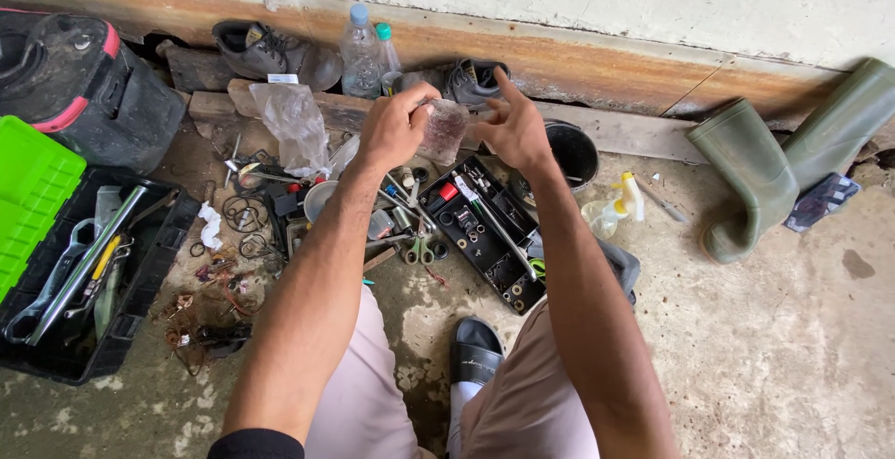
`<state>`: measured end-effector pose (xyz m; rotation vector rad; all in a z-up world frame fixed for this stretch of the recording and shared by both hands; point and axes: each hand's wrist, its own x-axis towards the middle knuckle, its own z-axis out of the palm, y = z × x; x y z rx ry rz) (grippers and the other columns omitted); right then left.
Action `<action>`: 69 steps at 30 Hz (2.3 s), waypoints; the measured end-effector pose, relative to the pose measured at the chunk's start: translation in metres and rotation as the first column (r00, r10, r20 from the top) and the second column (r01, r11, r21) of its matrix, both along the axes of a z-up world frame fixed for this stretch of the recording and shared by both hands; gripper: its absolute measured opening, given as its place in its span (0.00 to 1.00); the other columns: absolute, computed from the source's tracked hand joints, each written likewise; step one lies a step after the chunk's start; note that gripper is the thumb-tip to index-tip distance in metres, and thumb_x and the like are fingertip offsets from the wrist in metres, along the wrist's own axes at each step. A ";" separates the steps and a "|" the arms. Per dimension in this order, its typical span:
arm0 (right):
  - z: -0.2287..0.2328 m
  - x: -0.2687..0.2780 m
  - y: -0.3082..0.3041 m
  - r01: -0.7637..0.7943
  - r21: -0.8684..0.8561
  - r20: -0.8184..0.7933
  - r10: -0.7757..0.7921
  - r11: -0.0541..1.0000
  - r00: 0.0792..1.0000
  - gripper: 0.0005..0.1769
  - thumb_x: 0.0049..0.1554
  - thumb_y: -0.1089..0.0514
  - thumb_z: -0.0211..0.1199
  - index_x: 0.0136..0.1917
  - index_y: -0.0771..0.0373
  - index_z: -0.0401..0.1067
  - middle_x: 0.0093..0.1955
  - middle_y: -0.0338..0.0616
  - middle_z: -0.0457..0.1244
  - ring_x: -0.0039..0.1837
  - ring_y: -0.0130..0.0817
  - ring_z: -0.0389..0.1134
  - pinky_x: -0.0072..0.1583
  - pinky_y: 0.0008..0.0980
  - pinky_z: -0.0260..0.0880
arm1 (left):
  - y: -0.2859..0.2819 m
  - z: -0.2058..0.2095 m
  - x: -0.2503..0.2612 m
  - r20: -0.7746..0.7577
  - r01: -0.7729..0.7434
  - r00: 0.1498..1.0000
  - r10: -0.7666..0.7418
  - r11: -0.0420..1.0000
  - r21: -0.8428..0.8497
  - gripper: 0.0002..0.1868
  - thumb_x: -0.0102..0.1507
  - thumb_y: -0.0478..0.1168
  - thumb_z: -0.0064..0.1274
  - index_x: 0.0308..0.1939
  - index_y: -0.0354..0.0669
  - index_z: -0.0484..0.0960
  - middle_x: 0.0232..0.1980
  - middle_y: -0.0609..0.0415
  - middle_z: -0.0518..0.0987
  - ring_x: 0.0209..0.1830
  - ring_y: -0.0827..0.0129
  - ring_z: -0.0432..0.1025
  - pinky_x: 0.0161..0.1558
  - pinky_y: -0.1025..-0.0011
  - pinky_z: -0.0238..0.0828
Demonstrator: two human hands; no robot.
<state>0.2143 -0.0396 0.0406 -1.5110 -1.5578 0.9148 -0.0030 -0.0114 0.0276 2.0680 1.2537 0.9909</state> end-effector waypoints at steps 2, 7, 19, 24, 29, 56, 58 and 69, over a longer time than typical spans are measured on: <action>0.000 -0.003 0.003 -0.153 -0.014 -0.030 0.152 0.988 0.988 0.62 0.46 0.63 0.72 0.84 0.61 0.39 0.63 0.59 0.50 0.79 0.65 0.44 0.78 0.64 0.45 | 0.001 -0.001 0.000 0.015 0.012 1.000 -0.012 1.000 0.001 0.13 0.67 0.38 0.50 0.52 0.63 0.81 0.26 0.43 0.81 0.32 0.42 0.78 0.36 0.52 0.73; -0.022 0.003 0.009 -0.288 -0.026 -0.011 0.287 0.957 0.958 0.66 0.48 0.60 0.77 0.86 0.57 0.35 0.85 0.65 0.38 0.84 0.66 0.35 0.81 0.65 0.38 | 0.010 -0.011 -0.001 0.069 0.040 0.997 -0.038 0.999 -0.018 0.13 0.67 0.37 0.50 0.52 0.62 0.81 0.27 0.43 0.82 0.30 0.45 0.78 0.35 0.54 0.73; -0.057 0.014 0.035 0.034 -0.069 -0.219 -0.048 0.997 0.975 0.19 0.54 0.57 0.77 0.55 0.62 0.74 0.45 0.53 0.67 0.42 0.41 0.74 0.38 0.32 0.84 | 0.023 -0.031 -0.003 0.210 0.156 0.971 -0.113 0.968 -0.196 0.22 0.63 0.43 0.60 0.61 0.50 0.74 0.39 0.47 0.85 0.36 0.59 0.79 0.42 0.62 0.76; -0.054 0.014 0.036 0.056 0.100 -0.013 -0.055 0.993 0.998 0.17 0.55 0.54 0.78 0.52 0.55 0.71 0.44 0.49 0.70 0.51 0.51 0.75 0.46 0.50 0.81 | 0.027 -0.037 -0.010 0.126 0.128 0.987 -0.097 0.954 -0.270 0.27 0.61 0.42 0.62 0.63 0.53 0.71 0.42 0.45 0.84 0.41 0.55 0.80 0.43 0.57 0.76; -0.042 -0.006 0.024 0.059 0.022 -0.002 -0.059 0.998 0.998 0.24 0.54 0.55 0.78 0.59 0.55 0.69 0.51 0.58 0.70 0.57 0.56 0.73 0.49 0.53 0.80 | 0.038 -0.058 0.000 0.033 -0.075 0.996 0.082 0.982 -0.173 0.21 0.57 0.43 0.66 0.52 0.48 0.78 0.41 0.42 0.85 0.43 0.49 0.81 0.43 0.58 0.78; -0.027 -0.011 0.006 -0.071 -0.230 -0.178 0.030 0.971 0.984 0.17 0.48 0.50 0.79 0.46 0.60 0.79 0.37 0.36 0.67 0.44 0.27 0.68 0.45 0.25 0.68 | 0.022 -0.030 0.009 0.353 -0.127 0.924 0.146 0.989 -0.076 0.16 0.66 0.39 0.60 0.56 0.47 0.74 0.47 0.31 0.83 0.41 0.44 0.81 0.39 0.57 0.80; -0.031 -0.004 0.007 -0.041 -0.195 -0.130 0.016 0.980 0.991 0.18 0.48 0.47 0.80 0.47 0.56 0.81 0.43 0.39 0.70 0.50 0.31 0.70 0.53 0.35 0.70 | 0.016 -0.025 0.013 0.379 -0.093 0.917 0.123 0.991 -0.098 0.17 0.67 0.39 0.59 0.57 0.45 0.73 0.48 0.31 0.83 0.42 0.45 0.81 0.40 0.57 0.81; -0.064 0.042 0.026 0.005 -0.115 -0.153 -0.022 0.993 0.988 0.19 0.60 0.46 0.69 0.54 0.64 0.74 0.33 0.52 0.71 0.35 0.38 0.76 0.40 0.36 0.81 | 0.038 -0.066 0.053 0.433 0.174 0.900 -0.058 0.956 -0.234 0.20 0.66 0.41 0.61 0.61 0.52 0.74 0.40 0.47 0.82 0.33 0.63 0.77 0.26 0.63 0.81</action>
